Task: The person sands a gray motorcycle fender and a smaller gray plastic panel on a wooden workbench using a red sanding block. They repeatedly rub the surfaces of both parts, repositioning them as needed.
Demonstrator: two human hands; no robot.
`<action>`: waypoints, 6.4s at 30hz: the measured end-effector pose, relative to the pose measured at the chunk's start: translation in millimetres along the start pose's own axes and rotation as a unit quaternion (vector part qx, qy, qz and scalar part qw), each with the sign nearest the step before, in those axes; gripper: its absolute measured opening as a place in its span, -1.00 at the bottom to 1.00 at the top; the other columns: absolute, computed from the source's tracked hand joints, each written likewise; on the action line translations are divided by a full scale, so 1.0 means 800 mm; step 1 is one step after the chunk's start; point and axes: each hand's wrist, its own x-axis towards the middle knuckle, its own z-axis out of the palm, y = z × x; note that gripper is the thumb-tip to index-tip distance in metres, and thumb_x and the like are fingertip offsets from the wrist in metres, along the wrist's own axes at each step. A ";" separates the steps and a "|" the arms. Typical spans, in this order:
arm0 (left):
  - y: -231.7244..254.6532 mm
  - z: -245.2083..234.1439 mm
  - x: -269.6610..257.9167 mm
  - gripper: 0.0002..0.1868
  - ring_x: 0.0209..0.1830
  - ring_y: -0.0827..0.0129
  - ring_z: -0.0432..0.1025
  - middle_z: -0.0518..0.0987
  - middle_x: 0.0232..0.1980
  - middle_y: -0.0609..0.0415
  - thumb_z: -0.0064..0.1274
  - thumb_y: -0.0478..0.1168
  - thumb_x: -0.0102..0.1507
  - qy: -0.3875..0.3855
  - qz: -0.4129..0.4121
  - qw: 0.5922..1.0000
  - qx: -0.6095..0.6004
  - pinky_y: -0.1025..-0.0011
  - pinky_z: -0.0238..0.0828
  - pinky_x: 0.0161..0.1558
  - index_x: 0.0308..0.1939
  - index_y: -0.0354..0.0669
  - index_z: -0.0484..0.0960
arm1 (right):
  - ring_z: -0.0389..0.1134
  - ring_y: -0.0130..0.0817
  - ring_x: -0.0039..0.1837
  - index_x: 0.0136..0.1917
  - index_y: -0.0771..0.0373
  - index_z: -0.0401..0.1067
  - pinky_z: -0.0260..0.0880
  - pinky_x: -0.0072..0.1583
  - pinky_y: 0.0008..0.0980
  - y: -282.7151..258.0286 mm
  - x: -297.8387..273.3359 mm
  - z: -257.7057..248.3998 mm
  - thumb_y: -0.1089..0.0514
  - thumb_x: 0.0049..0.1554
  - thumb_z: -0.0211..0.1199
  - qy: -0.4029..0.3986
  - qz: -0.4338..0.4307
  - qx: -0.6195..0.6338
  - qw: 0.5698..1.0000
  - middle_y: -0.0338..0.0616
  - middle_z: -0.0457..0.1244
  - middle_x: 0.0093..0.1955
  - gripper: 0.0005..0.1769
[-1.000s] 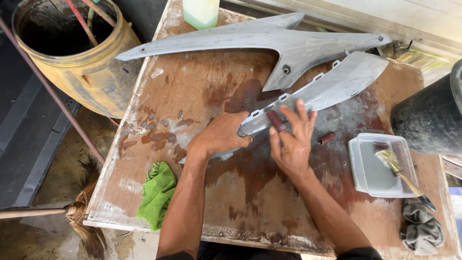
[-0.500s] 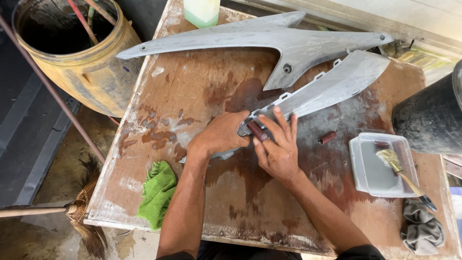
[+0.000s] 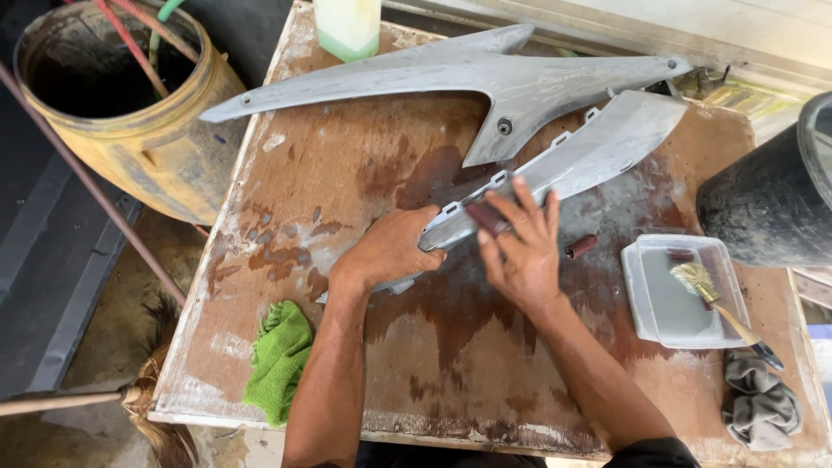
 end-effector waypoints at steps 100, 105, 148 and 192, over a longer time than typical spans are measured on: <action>0.056 0.007 0.056 -0.46 -0.38 -0.39 0.50 0.53 -0.49 -0.37 -0.24 0.15 0.46 0.109 -0.006 0.988 0.114 -0.10 0.41 -0.35 -0.41 -0.19 0.44 | 0.15 0.01 0.57 0.27 0.19 0.57 -0.39 0.59 0.09 0.049 0.012 -0.031 0.03 0.37 0.06 0.072 0.078 -0.015 0.994 -0.11 0.31 0.44 -0.62; 0.056 0.007 0.055 -0.45 -0.35 -0.38 0.50 0.53 -0.48 -0.36 -0.26 0.17 0.46 0.107 -0.014 0.988 0.113 -0.13 0.41 -0.33 -0.41 -0.18 0.44 | 0.18 -0.06 0.56 0.25 0.05 0.57 -0.41 0.61 0.09 0.018 0.005 -0.019 0.00 0.32 0.08 0.054 0.063 0.022 0.996 -0.21 0.32 0.42 -0.66; 0.050 0.007 0.056 -0.47 -0.39 -0.34 0.53 0.56 -0.50 -0.32 -0.33 0.11 0.47 0.101 0.002 0.989 0.107 -0.14 0.44 -0.30 -0.37 -0.19 0.47 | 0.08 0.03 0.61 0.30 0.20 0.56 -0.46 0.59 0.10 0.052 0.014 -0.021 0.02 0.40 0.01 0.045 0.096 -0.037 0.994 -0.09 0.30 0.45 -0.60; 0.054 0.005 0.055 -0.49 -0.47 -0.26 0.54 0.53 -0.56 -0.26 -0.38 0.04 0.47 0.098 0.008 0.993 0.073 -0.05 0.42 -0.37 -0.40 -0.18 0.45 | 0.10 -0.08 0.60 0.25 0.06 0.56 -0.49 0.61 0.13 0.014 -0.004 0.011 -0.06 0.34 0.00 0.019 0.044 0.014 0.999 -0.23 0.30 0.44 -0.60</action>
